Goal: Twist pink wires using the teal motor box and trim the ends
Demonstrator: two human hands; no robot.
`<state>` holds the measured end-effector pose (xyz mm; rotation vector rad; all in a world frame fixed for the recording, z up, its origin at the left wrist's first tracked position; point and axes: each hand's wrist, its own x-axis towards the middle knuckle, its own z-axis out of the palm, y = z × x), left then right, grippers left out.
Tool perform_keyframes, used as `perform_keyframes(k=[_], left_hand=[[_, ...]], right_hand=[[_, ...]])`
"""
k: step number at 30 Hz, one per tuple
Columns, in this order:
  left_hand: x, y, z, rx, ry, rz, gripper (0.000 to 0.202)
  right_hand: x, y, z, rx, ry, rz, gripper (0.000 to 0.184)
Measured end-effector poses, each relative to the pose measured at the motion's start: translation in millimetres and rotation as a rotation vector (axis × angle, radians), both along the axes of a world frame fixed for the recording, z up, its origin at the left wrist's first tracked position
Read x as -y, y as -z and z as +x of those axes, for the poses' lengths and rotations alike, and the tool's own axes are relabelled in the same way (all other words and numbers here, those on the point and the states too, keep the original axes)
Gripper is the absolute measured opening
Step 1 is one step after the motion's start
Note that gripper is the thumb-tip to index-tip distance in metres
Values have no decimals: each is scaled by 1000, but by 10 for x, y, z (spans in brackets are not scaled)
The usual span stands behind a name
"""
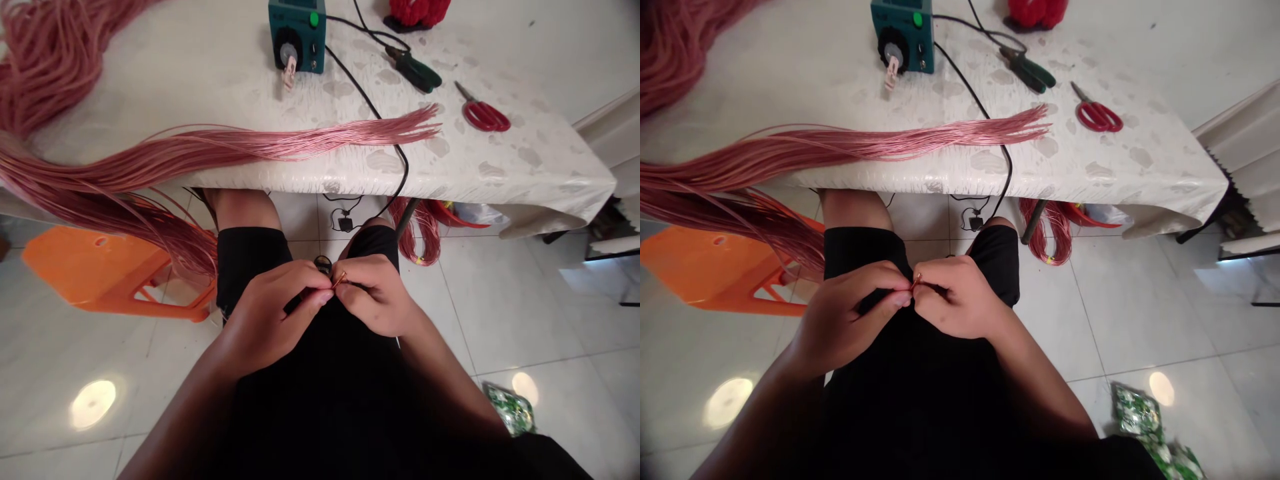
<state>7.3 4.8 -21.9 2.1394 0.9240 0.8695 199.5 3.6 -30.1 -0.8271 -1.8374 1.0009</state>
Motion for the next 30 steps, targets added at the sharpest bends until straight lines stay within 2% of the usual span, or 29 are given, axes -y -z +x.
perform_keyframes(k=[8, 19, 22, 25, 30], left_hand=[[2, -6, 0, -4, -18, 2, 12], [8, -21, -8, -13, -40, -10, 10], [-12, -46, -18, -61, -18, 0, 10], [-30, -98, -28, -138, -43, 83, 10], [-32, -215, -29, -316, -87, 141, 12]], right_hand=[[35, -39, -45, 6, 141, 52, 12], [53, -55, -78, -33, 210, 52, 13], [67, -41, -76, 42, 228, 52, 14], [78, -52, -76, 160, 237, 74, 12], [79, -99, -65, 339, 190, 144, 8]])
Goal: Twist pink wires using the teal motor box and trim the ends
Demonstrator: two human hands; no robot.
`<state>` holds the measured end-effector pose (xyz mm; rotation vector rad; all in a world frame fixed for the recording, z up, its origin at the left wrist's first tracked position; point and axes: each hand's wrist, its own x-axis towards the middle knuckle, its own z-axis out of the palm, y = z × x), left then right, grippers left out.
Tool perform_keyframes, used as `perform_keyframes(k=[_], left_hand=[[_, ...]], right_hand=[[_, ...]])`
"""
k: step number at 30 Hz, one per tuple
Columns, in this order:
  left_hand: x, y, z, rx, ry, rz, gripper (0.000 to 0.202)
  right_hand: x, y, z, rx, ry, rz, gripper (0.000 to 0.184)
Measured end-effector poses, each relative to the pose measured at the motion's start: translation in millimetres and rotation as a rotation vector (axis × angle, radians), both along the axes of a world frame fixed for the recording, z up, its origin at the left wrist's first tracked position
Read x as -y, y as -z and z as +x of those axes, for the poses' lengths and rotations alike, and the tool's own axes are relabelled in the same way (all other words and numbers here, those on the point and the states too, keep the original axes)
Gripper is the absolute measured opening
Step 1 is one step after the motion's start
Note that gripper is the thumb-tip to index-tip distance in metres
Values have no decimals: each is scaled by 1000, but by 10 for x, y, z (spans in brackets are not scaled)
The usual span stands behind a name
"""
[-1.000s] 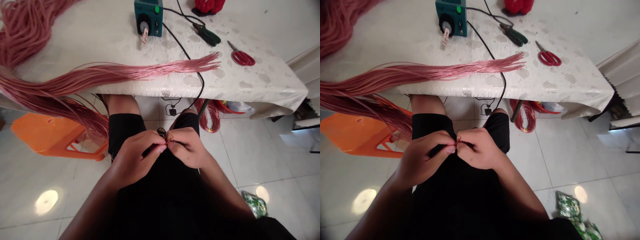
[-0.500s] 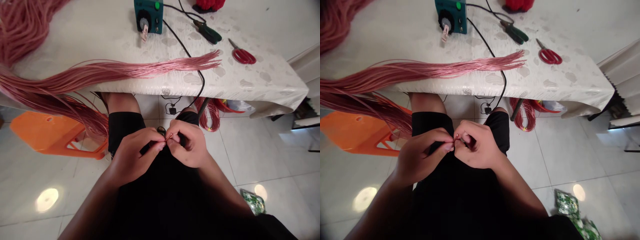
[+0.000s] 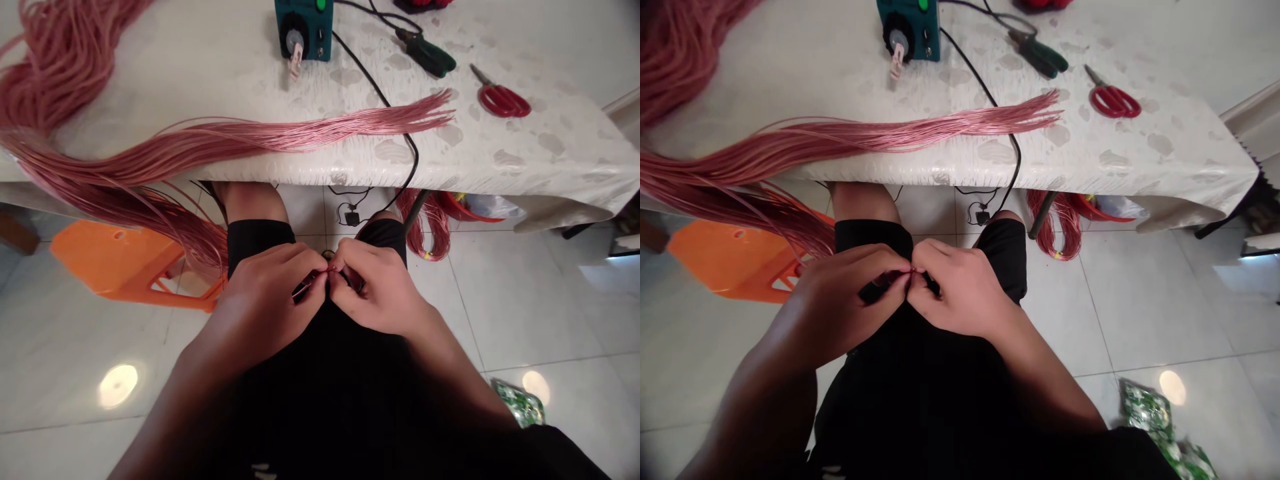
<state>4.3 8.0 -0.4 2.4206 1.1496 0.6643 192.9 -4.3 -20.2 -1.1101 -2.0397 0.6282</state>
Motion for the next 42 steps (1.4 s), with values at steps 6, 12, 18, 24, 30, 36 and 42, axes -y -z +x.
perform_keyframes(k=[6, 12, 18, 24, 30, 36, 42], left_hand=[[-16, -88, 32, -132, -36, 11, 17], [-23, -114, 43, -211, -35, 22, 22], [-57, -135, 50, -243, 8, 2, 27], [-74, -93, 57, -130, -2, -58, 23], [-91, -49, 66, -43, -59, -172, 16], [-103, -31, 86, 4, -87, -188, 12], [-135, 12, 66, 28, -66, -235, 18]], right_hand=[[-14, 12, 24, 98, -27, 25, 9], [-18, 34, 40, 136, -71, -5, 9], [-42, 74, 44, 172, -81, 35, 11], [-42, 163, 38, 108, -53, 145, 17], [-54, 226, 25, 101, -20, 230, 19], [-77, 258, 6, 130, 44, 324, 20], [-62, 289, -18, 144, 38, 382, 21]])
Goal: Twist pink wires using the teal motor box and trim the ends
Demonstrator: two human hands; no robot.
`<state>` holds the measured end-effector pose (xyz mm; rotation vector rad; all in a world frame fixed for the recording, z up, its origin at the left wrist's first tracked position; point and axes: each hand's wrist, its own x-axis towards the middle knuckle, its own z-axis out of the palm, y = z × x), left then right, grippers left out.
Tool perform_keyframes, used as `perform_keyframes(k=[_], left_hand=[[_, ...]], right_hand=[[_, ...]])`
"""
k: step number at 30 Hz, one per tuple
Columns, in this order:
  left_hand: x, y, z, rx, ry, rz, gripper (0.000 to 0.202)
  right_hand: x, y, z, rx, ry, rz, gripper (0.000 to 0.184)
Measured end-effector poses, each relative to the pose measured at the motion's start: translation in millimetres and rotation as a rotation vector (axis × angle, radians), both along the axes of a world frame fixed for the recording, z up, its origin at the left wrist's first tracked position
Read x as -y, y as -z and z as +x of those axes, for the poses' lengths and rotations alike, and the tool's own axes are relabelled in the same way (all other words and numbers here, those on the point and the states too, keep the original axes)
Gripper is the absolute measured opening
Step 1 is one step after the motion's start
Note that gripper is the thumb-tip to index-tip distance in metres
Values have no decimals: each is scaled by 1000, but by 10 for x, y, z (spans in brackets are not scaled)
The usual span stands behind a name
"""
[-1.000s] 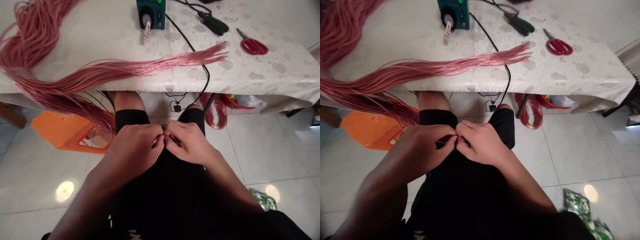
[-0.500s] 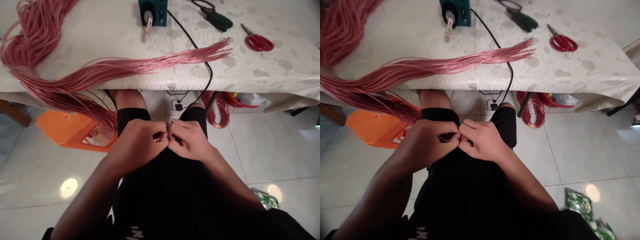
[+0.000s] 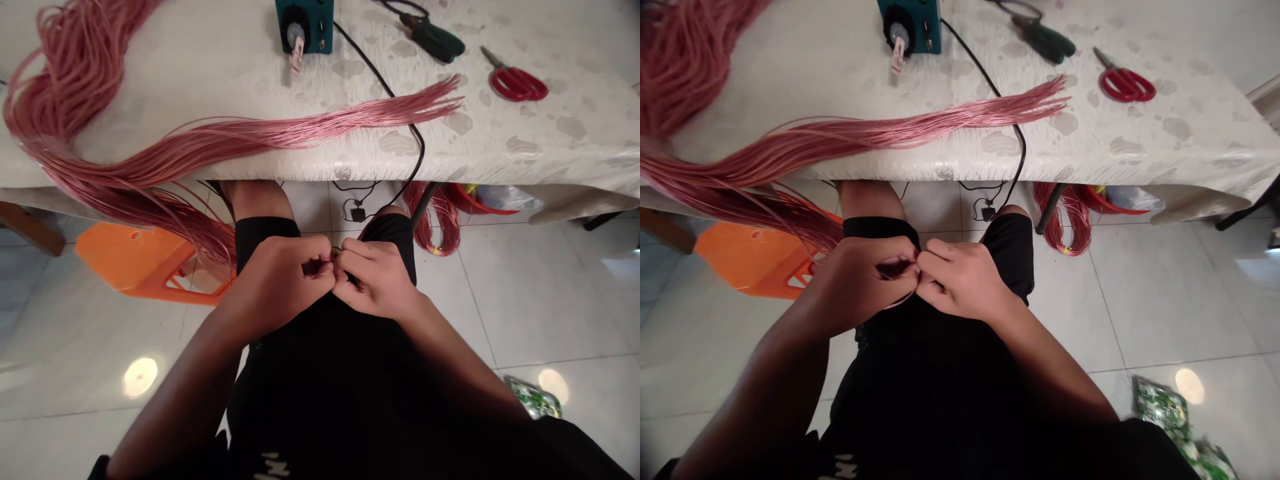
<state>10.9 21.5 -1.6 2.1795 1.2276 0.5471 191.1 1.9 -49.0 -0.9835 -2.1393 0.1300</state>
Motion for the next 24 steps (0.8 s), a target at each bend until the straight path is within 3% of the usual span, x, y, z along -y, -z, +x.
perform_keyframes(k=[14, 20, 24], left_hand=[[-39, 42, 26, 304, -41, -272, 10], [-94, 101, -19, 564, -220, -355, 12], [-255, 222, -358, 860, -448, -284, 9]], right_hand=[[-29, 11, -120, -136, 67, 165, 24], [29, -37, -208, -582, 129, 52, 20], [1, -29, -113, -1033, 195, -107, 18]])
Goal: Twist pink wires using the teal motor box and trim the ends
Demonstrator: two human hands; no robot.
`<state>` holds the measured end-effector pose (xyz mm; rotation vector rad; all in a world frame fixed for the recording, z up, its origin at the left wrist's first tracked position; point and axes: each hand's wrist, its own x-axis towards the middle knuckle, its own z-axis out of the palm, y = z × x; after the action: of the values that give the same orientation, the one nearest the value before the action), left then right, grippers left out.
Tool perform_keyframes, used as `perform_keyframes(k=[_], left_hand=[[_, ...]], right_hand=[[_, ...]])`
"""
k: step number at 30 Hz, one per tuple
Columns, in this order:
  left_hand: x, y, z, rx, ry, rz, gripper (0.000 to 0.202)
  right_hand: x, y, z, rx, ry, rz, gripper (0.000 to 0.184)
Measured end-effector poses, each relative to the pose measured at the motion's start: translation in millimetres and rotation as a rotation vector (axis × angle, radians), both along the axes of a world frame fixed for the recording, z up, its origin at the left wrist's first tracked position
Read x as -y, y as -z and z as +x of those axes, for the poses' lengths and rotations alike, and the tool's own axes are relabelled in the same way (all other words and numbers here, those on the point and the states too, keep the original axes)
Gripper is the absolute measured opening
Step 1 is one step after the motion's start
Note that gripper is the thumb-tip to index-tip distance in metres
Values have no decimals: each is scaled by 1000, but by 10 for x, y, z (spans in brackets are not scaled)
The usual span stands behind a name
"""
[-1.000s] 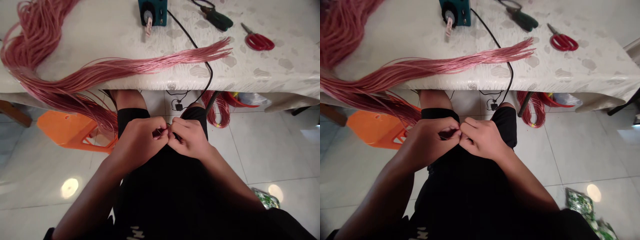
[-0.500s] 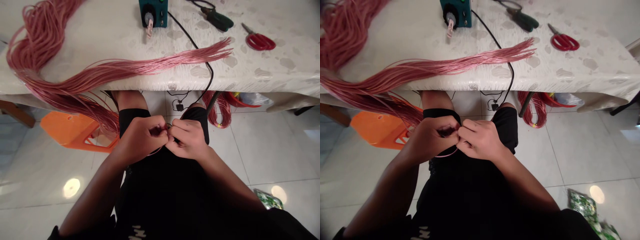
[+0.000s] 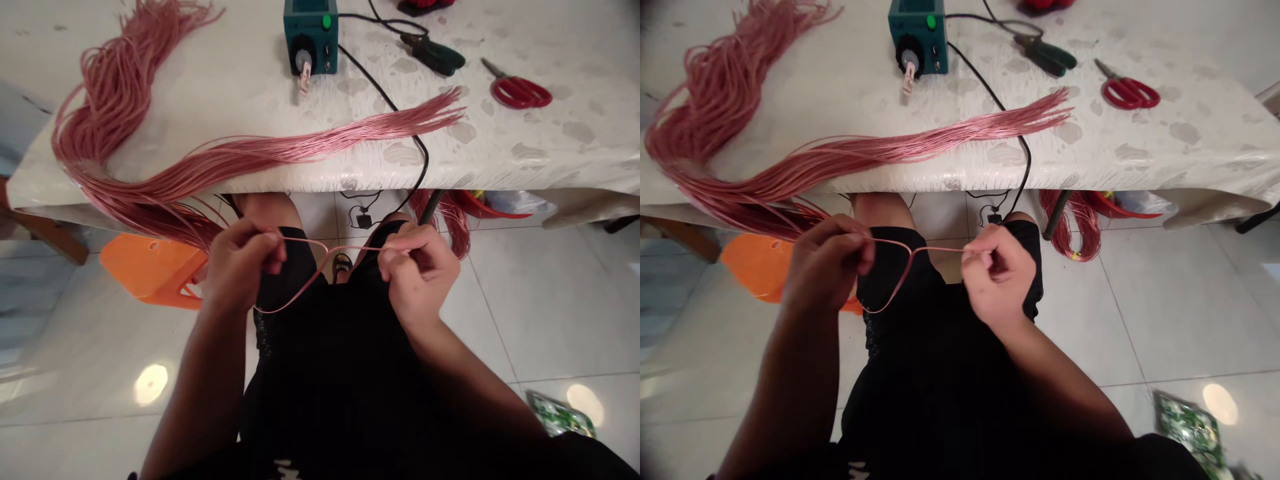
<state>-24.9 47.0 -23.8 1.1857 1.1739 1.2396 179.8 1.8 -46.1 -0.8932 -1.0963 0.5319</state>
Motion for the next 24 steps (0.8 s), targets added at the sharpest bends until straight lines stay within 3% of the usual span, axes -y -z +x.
perform_keyframes(k=[4, 7, 12, 17, 20, 24], left_hand=[[-163, 36, -387, 137, -197, 36, 14], [-180, 20, -419, 124, -237, 79, 12], [-1, -22, 44, -41, -139, 210, 12], [164, -129, 544, -357, 114, 336, 15], [212, -158, 680, -456, 179, 305, 15], [279, -147, 681, -401, 209, 203, 15]], right_hand=[[-66, 60, 133, -245, -76, -75, 21], [-71, 79, 140, -241, -96, -86, 19], [-14, 0, 50, -44, -125, -96, 14], [25, -108, -11, 123, -215, -163, 15], [26, -133, -22, 120, -208, -191, 14], [10, -126, -10, 73, -159, -230, 13]])
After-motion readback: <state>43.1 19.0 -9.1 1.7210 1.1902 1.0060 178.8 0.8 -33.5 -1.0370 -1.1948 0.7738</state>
